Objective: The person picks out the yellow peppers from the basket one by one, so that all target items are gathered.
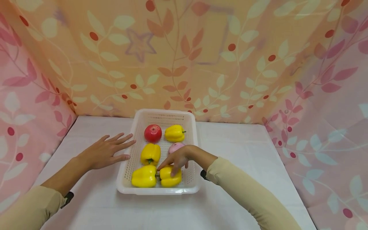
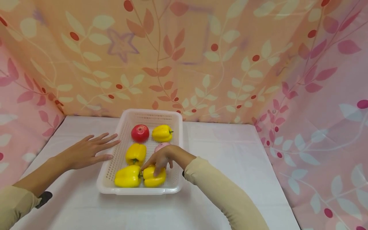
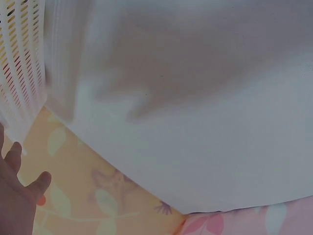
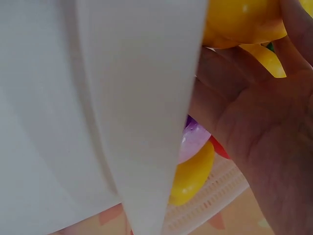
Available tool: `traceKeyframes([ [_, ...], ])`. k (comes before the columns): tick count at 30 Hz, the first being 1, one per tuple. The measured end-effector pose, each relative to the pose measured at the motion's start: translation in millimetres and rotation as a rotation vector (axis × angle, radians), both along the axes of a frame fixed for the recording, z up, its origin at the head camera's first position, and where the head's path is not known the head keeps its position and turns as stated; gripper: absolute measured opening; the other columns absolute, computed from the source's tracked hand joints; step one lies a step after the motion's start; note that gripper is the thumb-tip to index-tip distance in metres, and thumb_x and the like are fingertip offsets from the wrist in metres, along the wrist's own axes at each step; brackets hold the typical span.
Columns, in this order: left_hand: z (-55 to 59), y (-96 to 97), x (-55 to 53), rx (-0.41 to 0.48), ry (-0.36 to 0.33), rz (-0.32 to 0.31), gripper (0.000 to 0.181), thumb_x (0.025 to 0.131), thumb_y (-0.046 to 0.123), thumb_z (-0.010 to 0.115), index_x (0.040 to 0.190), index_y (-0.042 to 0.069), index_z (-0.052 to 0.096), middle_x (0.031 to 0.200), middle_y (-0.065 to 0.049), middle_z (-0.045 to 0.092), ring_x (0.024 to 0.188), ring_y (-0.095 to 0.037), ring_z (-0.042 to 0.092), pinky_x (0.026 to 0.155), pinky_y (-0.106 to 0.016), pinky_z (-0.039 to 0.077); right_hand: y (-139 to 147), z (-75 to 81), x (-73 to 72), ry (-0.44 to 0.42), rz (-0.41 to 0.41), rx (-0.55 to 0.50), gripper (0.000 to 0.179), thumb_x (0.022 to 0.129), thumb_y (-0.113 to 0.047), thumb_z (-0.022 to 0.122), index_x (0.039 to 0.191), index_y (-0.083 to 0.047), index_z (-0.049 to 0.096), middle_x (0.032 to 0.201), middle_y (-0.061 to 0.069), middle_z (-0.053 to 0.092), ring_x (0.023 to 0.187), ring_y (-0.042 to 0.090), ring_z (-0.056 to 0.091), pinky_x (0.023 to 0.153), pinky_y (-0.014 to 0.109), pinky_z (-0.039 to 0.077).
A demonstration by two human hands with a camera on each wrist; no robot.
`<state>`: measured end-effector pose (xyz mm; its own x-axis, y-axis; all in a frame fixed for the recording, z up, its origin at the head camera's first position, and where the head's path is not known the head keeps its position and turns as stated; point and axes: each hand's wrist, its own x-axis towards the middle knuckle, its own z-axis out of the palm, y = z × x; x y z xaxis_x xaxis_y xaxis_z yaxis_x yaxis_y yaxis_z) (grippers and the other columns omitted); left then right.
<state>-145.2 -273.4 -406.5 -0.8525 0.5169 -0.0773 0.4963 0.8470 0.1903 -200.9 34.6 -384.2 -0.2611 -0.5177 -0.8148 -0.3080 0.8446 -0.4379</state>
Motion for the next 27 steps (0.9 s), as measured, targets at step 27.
traceKeyframes([
  [27,1.6,1.5,-1.1,-0.015,0.007,-0.008,0.07,0.097,0.063,0.046,0.154,0.023,0.039,0.162,-0.007,0.031,0.146,-0.043,0.026,0.109,-0.073,0.021,45,73.4,-26.5,0.121,-0.069,-0.187,0.058,0.093,-0.024,0.069,0.146,-0.039,0.05,0.157,-0.003,0.034,0.137,0.024,0.035,0.104,0.053,0.046],
])
